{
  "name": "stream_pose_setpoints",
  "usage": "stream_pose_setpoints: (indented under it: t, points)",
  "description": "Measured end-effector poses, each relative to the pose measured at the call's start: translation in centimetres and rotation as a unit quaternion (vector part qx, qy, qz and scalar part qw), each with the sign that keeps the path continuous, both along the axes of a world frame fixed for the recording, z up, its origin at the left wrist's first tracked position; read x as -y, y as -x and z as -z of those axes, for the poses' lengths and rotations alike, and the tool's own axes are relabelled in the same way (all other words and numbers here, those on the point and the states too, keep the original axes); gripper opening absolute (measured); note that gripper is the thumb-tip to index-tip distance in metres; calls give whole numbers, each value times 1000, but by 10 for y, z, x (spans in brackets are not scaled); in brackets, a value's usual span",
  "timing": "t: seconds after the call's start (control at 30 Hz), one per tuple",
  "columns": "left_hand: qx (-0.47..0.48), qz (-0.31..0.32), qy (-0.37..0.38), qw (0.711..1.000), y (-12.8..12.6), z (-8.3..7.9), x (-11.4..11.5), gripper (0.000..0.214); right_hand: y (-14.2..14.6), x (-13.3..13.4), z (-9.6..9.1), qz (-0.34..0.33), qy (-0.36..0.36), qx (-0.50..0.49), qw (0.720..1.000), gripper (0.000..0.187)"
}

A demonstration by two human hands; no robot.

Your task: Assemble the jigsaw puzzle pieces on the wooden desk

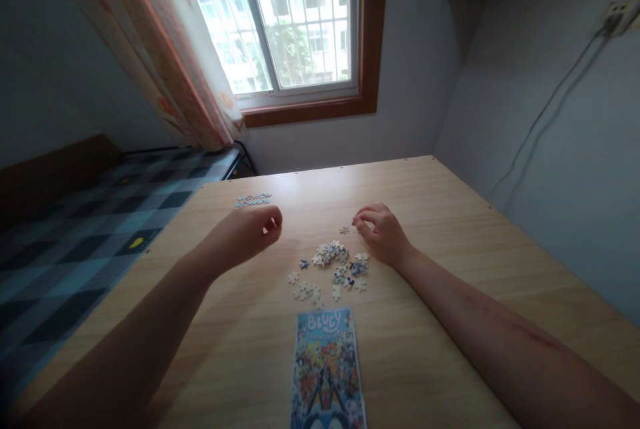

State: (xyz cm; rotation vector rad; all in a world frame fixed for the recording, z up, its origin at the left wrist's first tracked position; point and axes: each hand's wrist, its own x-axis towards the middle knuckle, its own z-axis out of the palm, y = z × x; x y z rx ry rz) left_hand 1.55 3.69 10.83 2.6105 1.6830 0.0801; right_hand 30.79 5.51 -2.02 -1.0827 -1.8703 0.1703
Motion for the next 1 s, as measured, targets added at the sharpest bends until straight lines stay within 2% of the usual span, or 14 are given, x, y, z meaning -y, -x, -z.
stream_pose_setpoints:
  t: [0.1, 0.17, 0.3, 0.47, 0.53, 0.6, 0.73, 0.83, 0.9, 1.0]
  points:
    - [-102, -96, -44, 989, 11, 9, -11, 25, 0, 0, 0, 0, -2, 1, 1000, 23]
    - [-147, -131, -30, 980, 16, 20, -18, 26, 0, 0, 0, 0, -1, 3, 1000, 23]
    - [-171, -146, 26, 974, 26, 44, -32, 25, 0, 0, 0, 2, -1, 5, 1000, 23]
    - [-132, -131, 11, 983, 32, 64, -41, 29, 0, -1, 2, 2, -4, 9, 1000, 24]
    - [-123, -116, 7, 986, 31, 63, -40, 31, 0, -2, 3, 1, -4, 9, 1000, 25]
    - [-116, -96, 10, 989, 32, 55, -37, 30, 0, -1, 3, 0, 0, 6, 1000, 25]
    - [-92, -79, 26, 992, 44, 19, -27, 31, 1, 0, 2, -2, 6, -3, 1000, 25]
    - [-111, -115, 14, 987, 57, -2, -19, 32, 2, 0, 1, 0, 12, -6, 1000, 25]
    - [-159, -139, 22, 977, 65, -2, -13, 29, 3, 0, 1, -1, 18, -4, 1000, 25]
    - [-206, -130, 55, 968, 75, 19, -5, 24, 3, 1, 1, 0, 23, 2, 1000, 26]
